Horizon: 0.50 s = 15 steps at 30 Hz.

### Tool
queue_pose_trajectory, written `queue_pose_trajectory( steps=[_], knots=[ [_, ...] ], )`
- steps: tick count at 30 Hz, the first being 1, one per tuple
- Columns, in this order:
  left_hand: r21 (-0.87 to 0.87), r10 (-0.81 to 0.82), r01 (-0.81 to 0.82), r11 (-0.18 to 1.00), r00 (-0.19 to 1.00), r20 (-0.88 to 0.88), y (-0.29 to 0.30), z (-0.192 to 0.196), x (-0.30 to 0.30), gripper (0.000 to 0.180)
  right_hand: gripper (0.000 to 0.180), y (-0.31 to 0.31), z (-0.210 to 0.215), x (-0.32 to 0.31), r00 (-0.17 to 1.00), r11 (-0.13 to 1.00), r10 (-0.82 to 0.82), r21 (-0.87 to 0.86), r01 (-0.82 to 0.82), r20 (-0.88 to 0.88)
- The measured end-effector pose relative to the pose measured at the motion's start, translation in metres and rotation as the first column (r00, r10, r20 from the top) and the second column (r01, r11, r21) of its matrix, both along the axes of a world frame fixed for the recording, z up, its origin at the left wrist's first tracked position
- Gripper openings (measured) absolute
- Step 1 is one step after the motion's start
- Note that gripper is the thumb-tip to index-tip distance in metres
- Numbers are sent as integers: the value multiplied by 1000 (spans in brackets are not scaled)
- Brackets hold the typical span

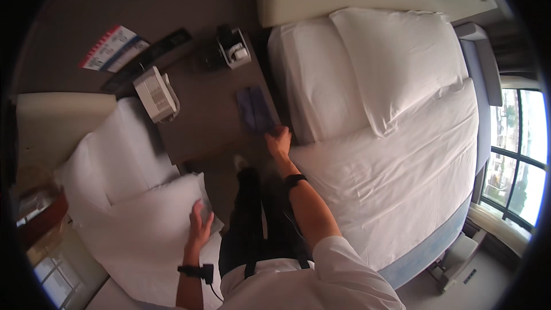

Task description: The person uses a cloth to wipe various surfaces in a hotel room, including a window pane and frame, a nightstand, and a desk.

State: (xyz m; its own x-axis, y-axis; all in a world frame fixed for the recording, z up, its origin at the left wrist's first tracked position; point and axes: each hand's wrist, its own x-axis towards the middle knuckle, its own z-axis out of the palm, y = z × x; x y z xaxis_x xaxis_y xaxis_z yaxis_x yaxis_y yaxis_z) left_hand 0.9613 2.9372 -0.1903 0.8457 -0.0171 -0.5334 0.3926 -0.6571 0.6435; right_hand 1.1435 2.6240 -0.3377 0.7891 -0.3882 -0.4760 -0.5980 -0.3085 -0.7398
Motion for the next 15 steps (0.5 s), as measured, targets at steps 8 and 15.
queue_pose_trajectory(
  steps=[8, 15],
  knots=[
    [377, -154, 3, 926, 916, 371, 68, -124, 155, 88, 58, 35, 36, 49, 830, 791, 508, -506, -344, 231],
    [640, 45, 276, 717, 898, -438, 48, -150, 228, 140, 57, 47, -6, 86, 717, 509, 697, -683, -524, -31]
  ],
)
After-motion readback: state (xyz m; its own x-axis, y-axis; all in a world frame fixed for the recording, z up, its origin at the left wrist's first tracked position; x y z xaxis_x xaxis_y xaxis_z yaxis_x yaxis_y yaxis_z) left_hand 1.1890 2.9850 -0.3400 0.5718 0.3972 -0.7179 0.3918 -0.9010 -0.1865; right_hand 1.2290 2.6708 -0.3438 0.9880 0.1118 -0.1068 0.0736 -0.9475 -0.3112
